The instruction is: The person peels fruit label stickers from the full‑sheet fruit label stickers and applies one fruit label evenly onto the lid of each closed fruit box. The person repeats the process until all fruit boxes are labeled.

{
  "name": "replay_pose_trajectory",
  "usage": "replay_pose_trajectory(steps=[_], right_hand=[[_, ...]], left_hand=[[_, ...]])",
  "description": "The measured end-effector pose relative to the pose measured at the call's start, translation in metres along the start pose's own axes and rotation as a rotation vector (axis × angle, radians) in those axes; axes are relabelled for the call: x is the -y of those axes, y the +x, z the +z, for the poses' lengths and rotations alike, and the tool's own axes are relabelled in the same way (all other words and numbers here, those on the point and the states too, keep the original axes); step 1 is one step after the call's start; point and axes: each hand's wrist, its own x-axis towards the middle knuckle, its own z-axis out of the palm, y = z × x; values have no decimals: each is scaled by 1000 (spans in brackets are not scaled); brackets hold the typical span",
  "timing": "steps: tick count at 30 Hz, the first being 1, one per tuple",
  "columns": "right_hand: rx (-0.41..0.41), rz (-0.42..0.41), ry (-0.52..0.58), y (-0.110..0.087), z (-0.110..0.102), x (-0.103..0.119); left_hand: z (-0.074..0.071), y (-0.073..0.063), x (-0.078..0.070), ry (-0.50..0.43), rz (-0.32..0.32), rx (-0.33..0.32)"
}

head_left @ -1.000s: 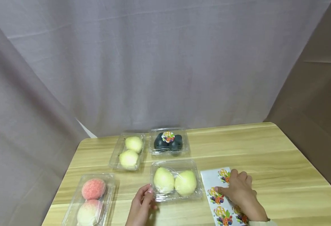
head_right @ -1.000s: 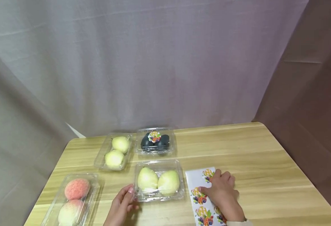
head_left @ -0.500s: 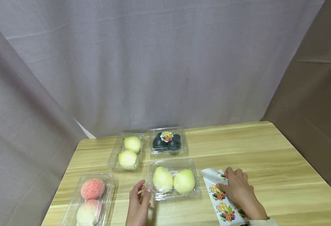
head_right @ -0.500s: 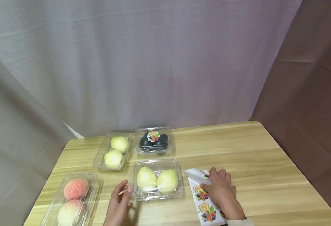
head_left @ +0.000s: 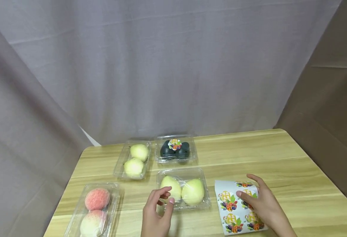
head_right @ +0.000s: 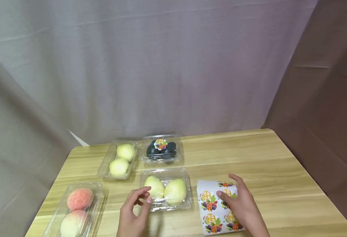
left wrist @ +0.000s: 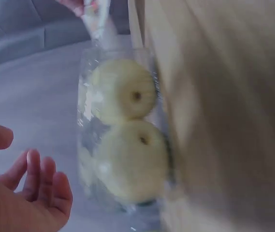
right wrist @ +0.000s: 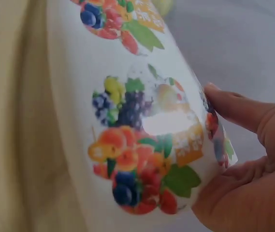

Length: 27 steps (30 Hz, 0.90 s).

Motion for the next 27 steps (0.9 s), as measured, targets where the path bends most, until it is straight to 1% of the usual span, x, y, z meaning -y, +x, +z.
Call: replay_pose_trajectory(steps=[2, 3, 5, 6, 8, 9, 10, 11, 13, 15, 16, 17, 19, 24, 27], right_hand=[[-9, -4, 43, -10, -2, 8], [-11, -5, 59, -16, -3, 12], [-18, -35, 86, -27, -1, 21], [-30, -55, 100, -33, 2, 25], [-42, -85, 159, -43, 10, 31], [-41, -104, 191, -47, 14, 33], [-29, -121, 235, -50, 19, 35], [-13, -127, 284, -53, 23, 36], [57, -130, 404, -56, 32, 38], [121, -145, 470, -57, 40, 38], [147, -145, 498, -57, 43, 38], [166, -148, 517, -57, 47, 39], [176, -145, 532, -56, 55, 40], [137, -120, 515, -51, 75, 41], [118, -108, 507, -49, 82, 40]], left_hand=[[3, 3, -6, -22, 29, 77], [4, 5, -10, -41, 35, 132], [7, 9, -17, -97, 5, 266], [9, 11, -20, -133, -27, 339], [14, 14, -26, -228, -121, 474], [17, 14, -28, -283, -172, 530], [19, 15, -30, -341, -230, 571], [22, 15, -32, -398, -283, 597], [27, 15, -33, -516, -362, 616], [29, 15, -33, -599, -404, 603], [30, 16, -33, -619, -415, 586], [30, 16, -32, -631, -418, 569], [29, 15, -31, -642, -432, 535], [25, 12, -28, -634, -499, 469], [22, 11, -25, -613, -513, 430]])
